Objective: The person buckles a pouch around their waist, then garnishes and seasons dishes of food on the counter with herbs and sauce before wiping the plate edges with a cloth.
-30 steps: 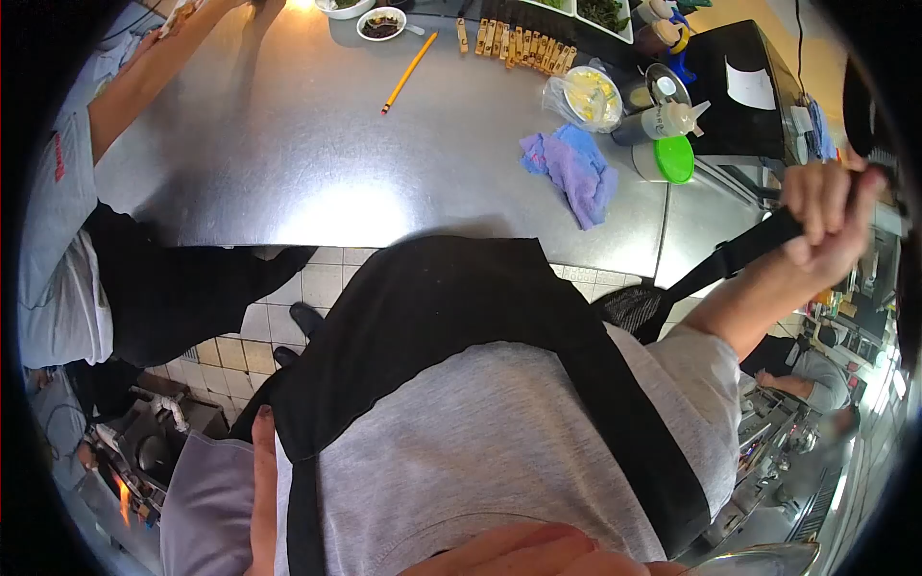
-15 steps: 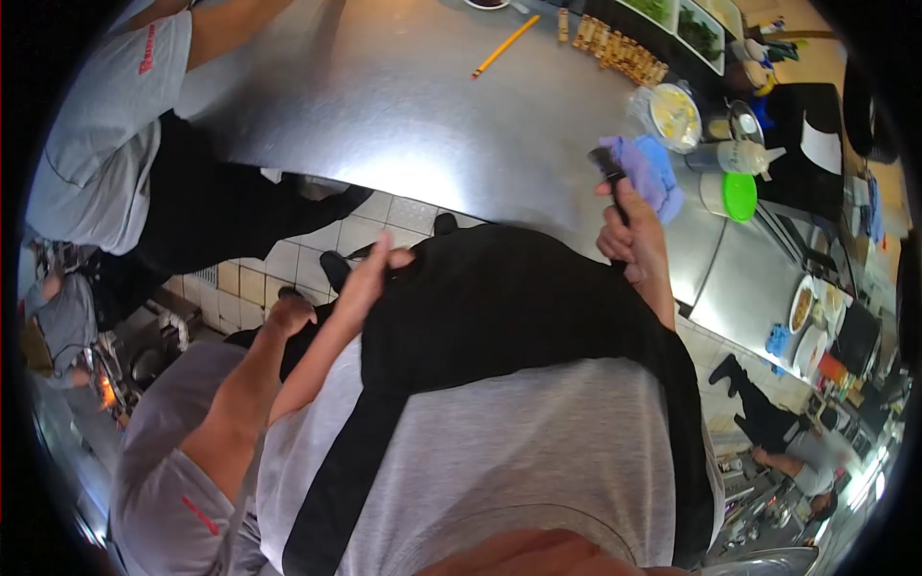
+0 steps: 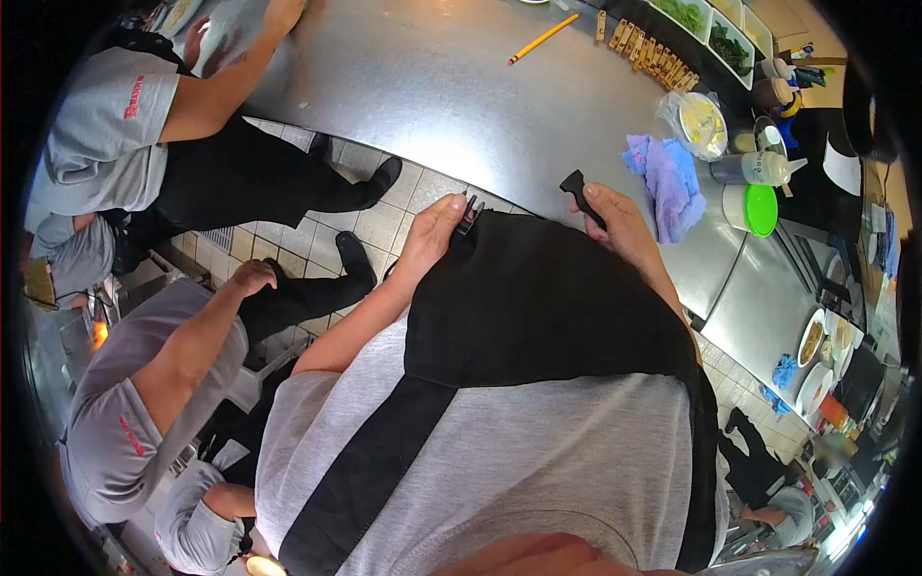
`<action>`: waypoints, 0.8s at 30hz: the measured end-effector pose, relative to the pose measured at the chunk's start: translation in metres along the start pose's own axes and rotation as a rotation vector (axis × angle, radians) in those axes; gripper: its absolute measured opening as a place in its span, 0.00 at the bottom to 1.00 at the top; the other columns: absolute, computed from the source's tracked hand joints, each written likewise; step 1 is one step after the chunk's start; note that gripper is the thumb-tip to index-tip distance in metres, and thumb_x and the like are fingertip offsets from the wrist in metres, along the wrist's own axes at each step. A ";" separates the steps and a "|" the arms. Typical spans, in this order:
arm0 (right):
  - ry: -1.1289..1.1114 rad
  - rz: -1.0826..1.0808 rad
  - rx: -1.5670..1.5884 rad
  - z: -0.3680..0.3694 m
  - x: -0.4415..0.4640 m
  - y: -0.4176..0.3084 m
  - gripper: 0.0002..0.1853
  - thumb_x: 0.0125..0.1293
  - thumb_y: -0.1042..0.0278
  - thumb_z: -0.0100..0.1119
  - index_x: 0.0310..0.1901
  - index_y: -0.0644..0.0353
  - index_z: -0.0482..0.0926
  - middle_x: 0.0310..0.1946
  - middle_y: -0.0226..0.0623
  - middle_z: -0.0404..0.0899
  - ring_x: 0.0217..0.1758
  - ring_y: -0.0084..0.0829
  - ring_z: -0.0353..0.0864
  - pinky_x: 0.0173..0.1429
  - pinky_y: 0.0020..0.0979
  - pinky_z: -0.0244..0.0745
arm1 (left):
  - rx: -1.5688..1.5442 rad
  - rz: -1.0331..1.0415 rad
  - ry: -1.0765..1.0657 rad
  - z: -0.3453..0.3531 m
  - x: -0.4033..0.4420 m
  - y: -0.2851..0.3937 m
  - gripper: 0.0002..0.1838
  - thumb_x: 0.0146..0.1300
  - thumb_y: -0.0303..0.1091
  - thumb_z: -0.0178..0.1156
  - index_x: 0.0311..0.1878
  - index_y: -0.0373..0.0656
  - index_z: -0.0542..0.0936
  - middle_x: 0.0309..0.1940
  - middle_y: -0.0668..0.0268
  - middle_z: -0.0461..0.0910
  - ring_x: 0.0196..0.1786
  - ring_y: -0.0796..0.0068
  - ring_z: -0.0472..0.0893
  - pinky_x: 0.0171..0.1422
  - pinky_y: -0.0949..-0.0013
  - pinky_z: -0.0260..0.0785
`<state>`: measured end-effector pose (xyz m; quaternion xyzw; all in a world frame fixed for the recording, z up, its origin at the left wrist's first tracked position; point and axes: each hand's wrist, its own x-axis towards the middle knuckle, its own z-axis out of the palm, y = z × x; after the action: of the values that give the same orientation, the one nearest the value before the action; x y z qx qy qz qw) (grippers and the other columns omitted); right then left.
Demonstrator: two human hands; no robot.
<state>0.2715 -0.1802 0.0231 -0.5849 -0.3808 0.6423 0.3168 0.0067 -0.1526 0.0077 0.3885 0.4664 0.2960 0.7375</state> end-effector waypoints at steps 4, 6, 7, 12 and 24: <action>-0.133 0.106 -0.031 -0.003 0.004 -0.004 0.20 0.71 0.47 0.46 0.34 0.55 0.77 0.14 0.19 0.59 0.16 0.12 0.54 0.20 0.18 0.47 | 0.112 -0.034 -0.079 0.005 0.002 0.006 0.22 0.74 0.48 0.45 0.31 0.40 0.76 0.25 0.74 0.72 0.29 0.87 0.67 0.35 0.79 0.62; -0.241 0.156 -0.072 0.002 0.006 -0.010 0.20 0.70 0.47 0.48 0.34 0.54 0.78 0.15 0.18 0.60 0.17 0.11 0.55 0.19 0.17 0.47 | 0.155 -0.106 -0.108 0.011 0.003 0.010 0.23 0.74 0.49 0.45 0.31 0.40 0.77 0.24 0.75 0.72 0.27 0.87 0.67 0.33 0.79 0.62; -0.301 0.171 -0.103 0.006 0.008 -0.013 0.20 0.70 0.46 0.49 0.34 0.54 0.78 0.16 0.18 0.61 0.17 0.11 0.55 0.19 0.17 0.48 | 0.141 -0.122 -0.118 0.012 0.006 0.006 0.23 0.73 0.49 0.46 0.31 0.40 0.78 0.24 0.75 0.73 0.27 0.87 0.67 0.31 0.79 0.62; -0.455 0.227 -0.125 0.010 0.013 -0.016 0.21 0.67 0.43 0.52 0.35 0.54 0.80 0.19 0.17 0.63 0.19 0.11 0.56 0.19 0.15 0.49 | 0.171 -0.109 -0.151 0.017 0.008 -0.003 0.24 0.72 0.51 0.47 0.32 0.40 0.80 0.23 0.74 0.74 0.24 0.87 0.67 0.27 0.79 0.60; -0.476 0.276 -0.186 0.014 0.019 -0.016 0.21 0.66 0.42 0.53 0.36 0.52 0.81 0.16 0.14 0.61 0.16 0.09 0.55 0.18 0.14 0.46 | 0.331 -0.011 -0.256 0.017 0.013 -0.015 0.25 0.72 0.49 0.48 0.33 0.35 0.82 0.23 0.69 0.78 0.28 0.83 0.73 0.34 0.74 0.68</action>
<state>0.2543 -0.1574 0.0276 -0.4905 -0.4185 0.7609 0.0732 0.0286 -0.1554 -0.0062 0.5363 0.4135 0.1594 0.7183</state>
